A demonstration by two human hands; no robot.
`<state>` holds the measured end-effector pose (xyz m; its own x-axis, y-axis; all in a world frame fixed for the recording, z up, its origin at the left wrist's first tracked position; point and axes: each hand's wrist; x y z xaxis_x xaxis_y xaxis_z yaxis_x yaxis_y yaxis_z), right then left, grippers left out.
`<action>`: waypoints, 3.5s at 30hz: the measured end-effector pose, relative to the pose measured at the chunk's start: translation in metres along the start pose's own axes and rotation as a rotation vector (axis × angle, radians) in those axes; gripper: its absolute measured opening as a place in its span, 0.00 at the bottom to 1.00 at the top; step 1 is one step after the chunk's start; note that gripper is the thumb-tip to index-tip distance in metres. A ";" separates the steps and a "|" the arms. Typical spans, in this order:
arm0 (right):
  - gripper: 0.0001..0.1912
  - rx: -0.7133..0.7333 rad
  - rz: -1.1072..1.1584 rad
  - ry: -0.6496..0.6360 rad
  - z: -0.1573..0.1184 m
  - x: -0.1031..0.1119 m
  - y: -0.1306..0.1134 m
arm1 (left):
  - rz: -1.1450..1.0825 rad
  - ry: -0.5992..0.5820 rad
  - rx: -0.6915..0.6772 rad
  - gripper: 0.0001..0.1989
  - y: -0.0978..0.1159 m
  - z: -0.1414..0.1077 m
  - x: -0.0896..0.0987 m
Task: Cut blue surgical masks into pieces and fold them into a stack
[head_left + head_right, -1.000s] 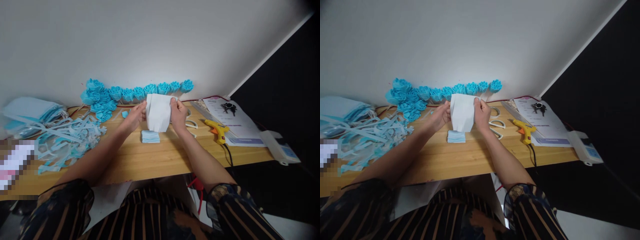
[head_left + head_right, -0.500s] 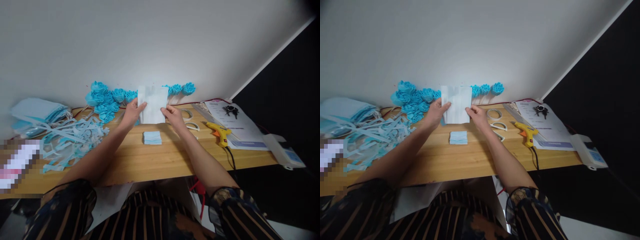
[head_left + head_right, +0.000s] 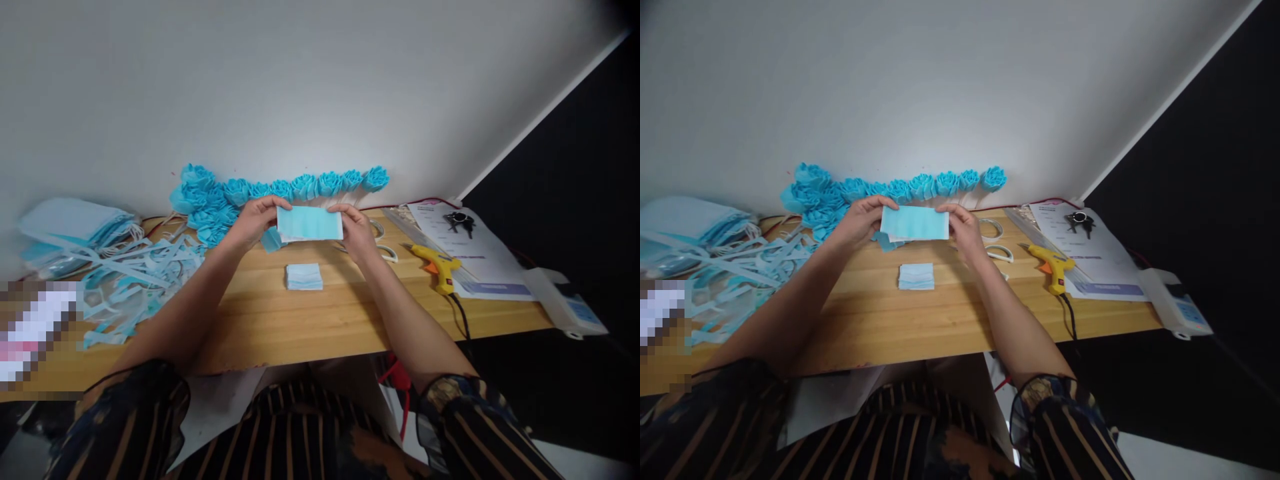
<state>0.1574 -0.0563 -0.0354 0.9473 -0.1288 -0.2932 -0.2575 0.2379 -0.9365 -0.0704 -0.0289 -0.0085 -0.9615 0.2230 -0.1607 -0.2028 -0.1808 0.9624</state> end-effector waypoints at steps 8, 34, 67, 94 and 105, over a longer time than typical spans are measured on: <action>0.20 0.016 -0.016 -0.067 0.002 0.002 -0.002 | 0.064 0.044 -0.045 0.14 -0.001 -0.002 -0.005; 0.29 0.130 -0.280 0.119 0.014 0.011 0.010 | 0.336 0.054 -0.214 0.16 -0.014 0.008 -0.001; 0.15 0.443 -0.665 -0.116 -0.011 -0.004 -0.006 | 0.723 -0.246 -0.443 0.24 0.003 -0.013 -0.026; 0.19 0.282 -0.513 -0.167 -0.014 -0.009 0.000 | 0.747 0.053 -0.338 0.13 -0.027 -0.018 -0.038; 0.16 0.398 -0.569 0.115 -0.002 0.003 -0.008 | 0.567 0.098 -0.157 0.15 -0.025 -0.010 -0.020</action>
<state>0.1620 -0.0602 -0.0290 0.8826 -0.4332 0.1825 0.3820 0.4347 -0.8156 -0.0484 -0.0387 -0.0313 -0.9390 -0.0378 0.3419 0.3292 -0.3874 0.8611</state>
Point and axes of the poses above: each hand's wrist, its own z-axis towards the middle knuckle, its own x-axis out of the back of the hand, y = z × x, and after that the axes turned 5 degrees about y, right-handed
